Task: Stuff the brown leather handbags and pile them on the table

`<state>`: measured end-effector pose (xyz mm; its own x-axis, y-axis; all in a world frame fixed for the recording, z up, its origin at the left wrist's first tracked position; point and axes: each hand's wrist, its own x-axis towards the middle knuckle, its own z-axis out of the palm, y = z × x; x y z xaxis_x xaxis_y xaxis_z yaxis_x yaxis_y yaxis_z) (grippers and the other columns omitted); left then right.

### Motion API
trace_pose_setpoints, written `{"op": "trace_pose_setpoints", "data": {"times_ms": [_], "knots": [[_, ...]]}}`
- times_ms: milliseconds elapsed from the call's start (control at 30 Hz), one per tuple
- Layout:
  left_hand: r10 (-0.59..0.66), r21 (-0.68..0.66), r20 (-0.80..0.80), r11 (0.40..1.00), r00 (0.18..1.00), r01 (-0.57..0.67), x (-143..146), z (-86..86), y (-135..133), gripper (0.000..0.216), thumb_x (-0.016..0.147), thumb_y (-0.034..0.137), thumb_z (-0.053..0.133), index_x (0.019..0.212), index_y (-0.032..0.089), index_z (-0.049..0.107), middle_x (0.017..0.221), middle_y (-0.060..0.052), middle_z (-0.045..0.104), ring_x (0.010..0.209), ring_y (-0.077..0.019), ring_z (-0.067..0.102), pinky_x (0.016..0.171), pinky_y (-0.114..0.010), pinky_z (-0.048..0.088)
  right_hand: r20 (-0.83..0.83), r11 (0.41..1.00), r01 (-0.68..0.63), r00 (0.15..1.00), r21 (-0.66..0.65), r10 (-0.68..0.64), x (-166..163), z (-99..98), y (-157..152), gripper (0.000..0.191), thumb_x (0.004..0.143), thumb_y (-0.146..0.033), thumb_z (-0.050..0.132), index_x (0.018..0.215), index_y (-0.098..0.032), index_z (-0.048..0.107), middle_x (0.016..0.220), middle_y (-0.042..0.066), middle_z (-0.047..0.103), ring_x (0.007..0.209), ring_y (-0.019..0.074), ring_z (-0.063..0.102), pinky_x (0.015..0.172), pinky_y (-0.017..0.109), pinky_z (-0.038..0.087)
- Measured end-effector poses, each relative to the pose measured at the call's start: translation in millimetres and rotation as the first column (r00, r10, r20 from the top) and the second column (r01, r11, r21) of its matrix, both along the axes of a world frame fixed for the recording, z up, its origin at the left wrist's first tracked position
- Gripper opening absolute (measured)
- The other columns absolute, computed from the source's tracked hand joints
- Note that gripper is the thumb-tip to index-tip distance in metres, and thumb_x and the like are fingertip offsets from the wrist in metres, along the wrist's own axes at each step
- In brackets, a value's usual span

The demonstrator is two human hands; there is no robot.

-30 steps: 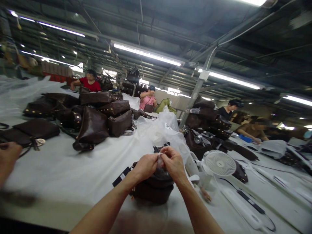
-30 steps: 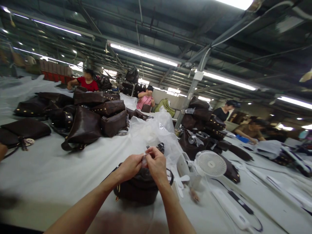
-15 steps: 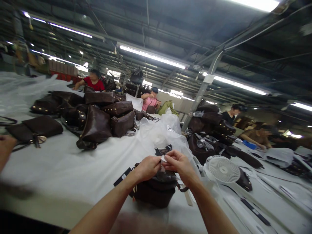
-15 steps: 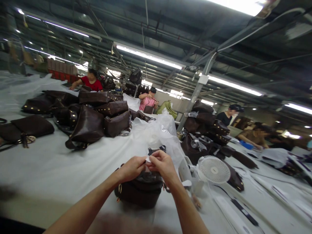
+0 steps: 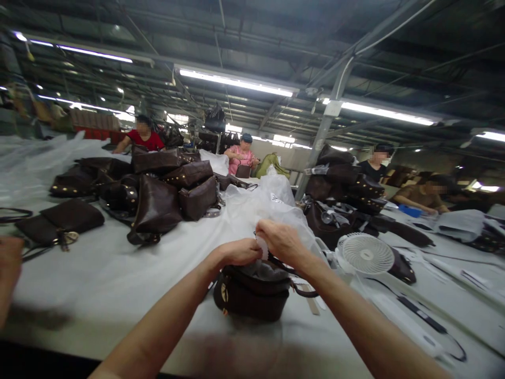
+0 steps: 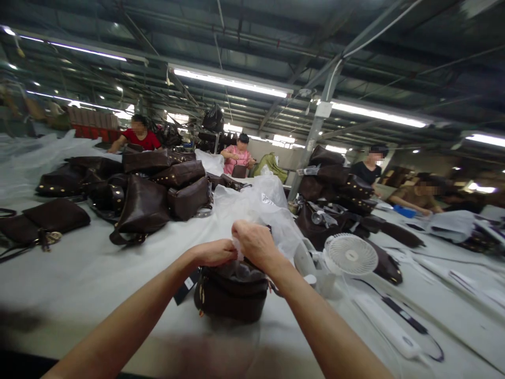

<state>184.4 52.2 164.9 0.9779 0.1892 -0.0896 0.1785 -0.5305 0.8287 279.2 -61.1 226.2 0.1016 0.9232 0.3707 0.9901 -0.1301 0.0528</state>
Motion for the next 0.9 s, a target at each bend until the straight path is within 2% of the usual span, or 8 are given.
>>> {"op": "trace_pose_setpoints", "data": {"times_ms": [67,167,233,367,533,733,833,900], "knots": [[-0.023,-0.069,-0.039,0.997,0.999,0.020,1.4,5.2,2.0,0.014,0.080,0.025,0.045,0.070,0.017,0.051,0.054,0.005,0.040,0.045,-0.0101,0.037,0.044,-0.022,0.030,0.009,0.999,-0.021,1.000,-0.025,0.021,1.8,4.6,3.0,0.015,0.087,-0.016,0.048,0.090,-0.018,0.063,0.081,0.006,0.067,0.071,0.0186,0.059,0.060,0.027,0.030],[-0.069,-0.258,0.006,0.964,0.998,0.068,2.8,13.4,3.8,0.019,0.083,0.034,0.043,0.080,0.019,0.052,0.054,0.007,0.035,0.043,-0.0097,0.034,0.042,-0.022,0.031,-0.190,0.980,0.049,0.982,0.193,-0.011,10.1,10.5,7.7,0.015,0.087,-0.020,0.045,0.087,-0.018,0.060,0.079,0.005,0.066,0.073,0.0185,0.058,0.063,0.026,0.034],[-0.071,-0.282,0.032,0.956,0.997,0.077,2.3,18.9,5.5,0.019,0.083,0.036,0.045,0.084,0.019,0.052,0.054,0.007,0.037,0.044,-0.0101,0.036,0.043,-0.023,0.032,-0.351,0.956,0.078,0.936,0.284,0.028,18.1,11.9,10.0,0.014,0.086,-0.021,0.044,0.081,-0.019,0.057,0.073,0.003,0.063,0.071,0.0171,0.056,0.064,0.025,0.037],[-0.064,-0.126,0.090,0.989,0.994,0.075,-2.7,32.0,10.2,0.020,0.076,0.031,0.053,0.093,0.018,0.054,0.066,0.004,0.053,0.058,-0.0139,0.050,0.054,-0.025,0.042,-0.480,0.962,0.028,0.871,0.273,0.110,30.0,15.6,12.0,0.013,0.084,-0.021,0.045,0.073,-0.020,0.053,0.065,-0.001,0.058,0.062,0.0148,0.052,0.061,0.024,0.037],[0.027,0.034,0.378,0.998,0.925,-0.043,-0.7,46.8,3.3,0.034,0.085,0.046,0.049,0.094,0.014,0.058,0.083,-0.003,0.063,0.079,-0.0172,0.057,0.074,-0.027,0.045,-0.336,0.955,-0.066,0.927,0.290,0.166,22.6,35.6,21.1,0.013,0.082,-0.018,0.047,0.075,-0.019,0.057,0.071,0.001,0.061,0.068,0.0152,0.053,0.064,0.025,0.036],[0.071,0.222,0.245,0.967,0.967,-0.128,7.7,46.0,-5.9,0.050,0.093,0.047,0.031,0.060,0.016,0.051,0.055,-0.001,0.054,0.052,-0.0133,0.050,0.057,-0.026,0.039,-0.354,0.918,-0.012,0.921,0.397,0.165,8.8,47.2,35.3,0.015,0.084,-0.017,0.046,0.083,-0.018,0.061,0.077,0.003,0.064,0.075,0.0169,0.056,0.070,0.027,0.040],[-0.042,0.289,0.143,0.957,0.989,-0.002,4.5,50.1,7.4,0.039,0.089,0.041,0.043,0.059,0.017,0.049,0.052,0.002,0.050,0.050,-0.0116,0.046,0.052,-0.025,0.036,-0.451,0.945,-0.010,0.877,0.326,0.165,11.5,37.5,28.2,0.020,0.086,-0.021,0.046,0.098,-0.017,0.061,0.089,0.004,0.066,0.080,0.0169,0.059,0.074,0.027,0.043],[-0.143,0.252,0.116,0.961,0.983,0.110,3.1,54.0,17.4,0.029,0.086,0.035,0.047,0.062,0.017,0.049,0.053,0.003,0.048,0.051,-0.0112,0.045,0.051,-0.023,0.037,-0.459,0.971,-0.057,0.874,0.231,0.160,12.6,29.8,19.3,0.039,0.083,-0.031,0.055,0.119,-0.014,0.054,0.103,0.009,0.066,0.089,0.0197,0.061,0.078,0.028,0.044]]}}
